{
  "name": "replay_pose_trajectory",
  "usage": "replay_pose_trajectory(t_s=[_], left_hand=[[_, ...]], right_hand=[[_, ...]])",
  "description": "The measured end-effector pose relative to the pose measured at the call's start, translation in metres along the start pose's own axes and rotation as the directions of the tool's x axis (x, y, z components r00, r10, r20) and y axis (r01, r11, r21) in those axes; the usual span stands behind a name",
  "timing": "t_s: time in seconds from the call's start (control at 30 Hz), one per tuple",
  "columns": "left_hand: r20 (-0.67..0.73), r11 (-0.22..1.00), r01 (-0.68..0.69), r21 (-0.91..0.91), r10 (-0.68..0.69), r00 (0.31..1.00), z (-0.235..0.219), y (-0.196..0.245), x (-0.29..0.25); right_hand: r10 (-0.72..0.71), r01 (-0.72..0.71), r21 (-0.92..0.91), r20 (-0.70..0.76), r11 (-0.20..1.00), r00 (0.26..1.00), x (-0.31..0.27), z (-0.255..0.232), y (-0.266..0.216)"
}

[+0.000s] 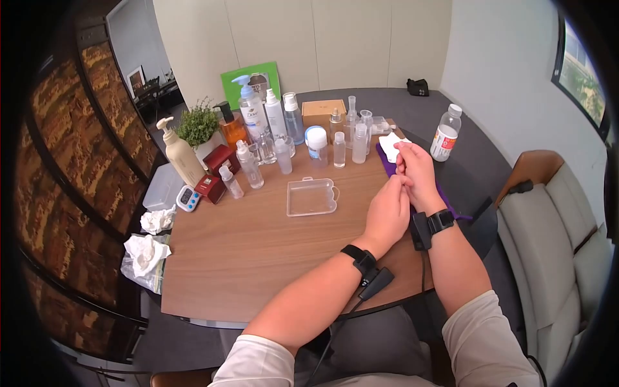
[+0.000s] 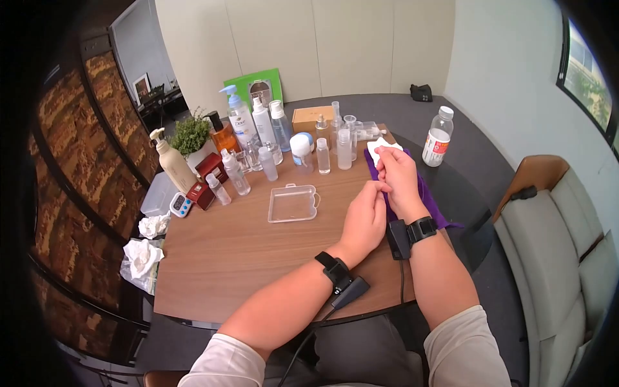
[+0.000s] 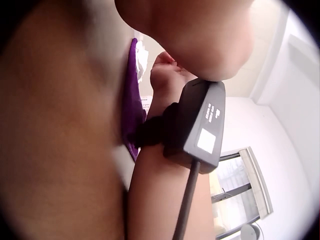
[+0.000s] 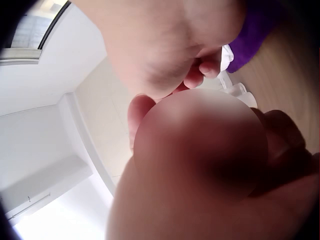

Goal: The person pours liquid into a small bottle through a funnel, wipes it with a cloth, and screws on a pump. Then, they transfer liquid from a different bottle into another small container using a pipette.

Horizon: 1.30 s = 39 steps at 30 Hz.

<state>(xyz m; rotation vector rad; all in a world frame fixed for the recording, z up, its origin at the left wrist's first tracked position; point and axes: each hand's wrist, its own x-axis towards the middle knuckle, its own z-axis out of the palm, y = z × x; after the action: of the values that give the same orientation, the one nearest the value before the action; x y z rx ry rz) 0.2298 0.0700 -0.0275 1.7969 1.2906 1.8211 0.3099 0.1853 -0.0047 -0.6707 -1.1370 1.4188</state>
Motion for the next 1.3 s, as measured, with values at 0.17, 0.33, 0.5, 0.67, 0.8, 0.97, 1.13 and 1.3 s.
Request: replay_pose_trajectory(t_s=[0.17, 0.33, 0.5, 0.67, 0.8, 0.97, 1.13, 1.3], left_hand=[[-0.082, 0.997, 0.070, 0.026, -0.068, 0.994, -0.010, 0.005, 0.023], [0.067, 0.758, -0.213, 0.617, 0.219, 0.973, -0.068, 0.003, 0.067], [0.297, 0.213, -0.314, 0.925, 0.107, 0.949, -0.117, -0.030, 0.103], [0.292, 0.108, -0.273, 0.956, -0.257, 0.921, -0.139, -0.055, 0.123], [0.351, 0.157, -0.316, 0.936, -0.338, 0.873, -0.149, -0.055, 0.130], [0.270, 0.123, -0.247, 0.961, -0.233, 0.934, -0.152, -0.042, 0.127], [0.172, 0.311, -0.158, 0.937, -0.016, 0.985, -0.158, 0.024, 0.088], [0.146, 0.821, -0.122, 0.557, 0.048, 0.988, -0.161, 0.057, 0.031]], right_hand=[[-0.025, 0.025, 0.013, 0.068, 1.000, 0.997, -0.009, 0.004, -0.001], [-0.027, 0.048, -0.168, 0.124, 0.985, 0.992, -0.017, 0.014, -0.004], [-0.078, 0.137, -0.311, 0.196, 0.941, 0.978, -0.013, 0.014, 0.008], [-0.072, 0.159, -0.393, 0.226, 0.906, 0.971, -0.011, 0.012, 0.011], [-0.070, 0.159, -0.401, 0.228, 0.902, 0.971, -0.010, 0.014, 0.013], [-0.067, 0.164, -0.425, 0.234, 0.890, 0.970, -0.012, 0.016, 0.008], [-0.098, 0.189, -0.382, 0.246, 0.904, 0.964, -0.018, 0.018, 0.008], [-0.086, 0.216, -0.320, 0.374, 0.922, 0.923, -0.038, 0.034, -0.008]])
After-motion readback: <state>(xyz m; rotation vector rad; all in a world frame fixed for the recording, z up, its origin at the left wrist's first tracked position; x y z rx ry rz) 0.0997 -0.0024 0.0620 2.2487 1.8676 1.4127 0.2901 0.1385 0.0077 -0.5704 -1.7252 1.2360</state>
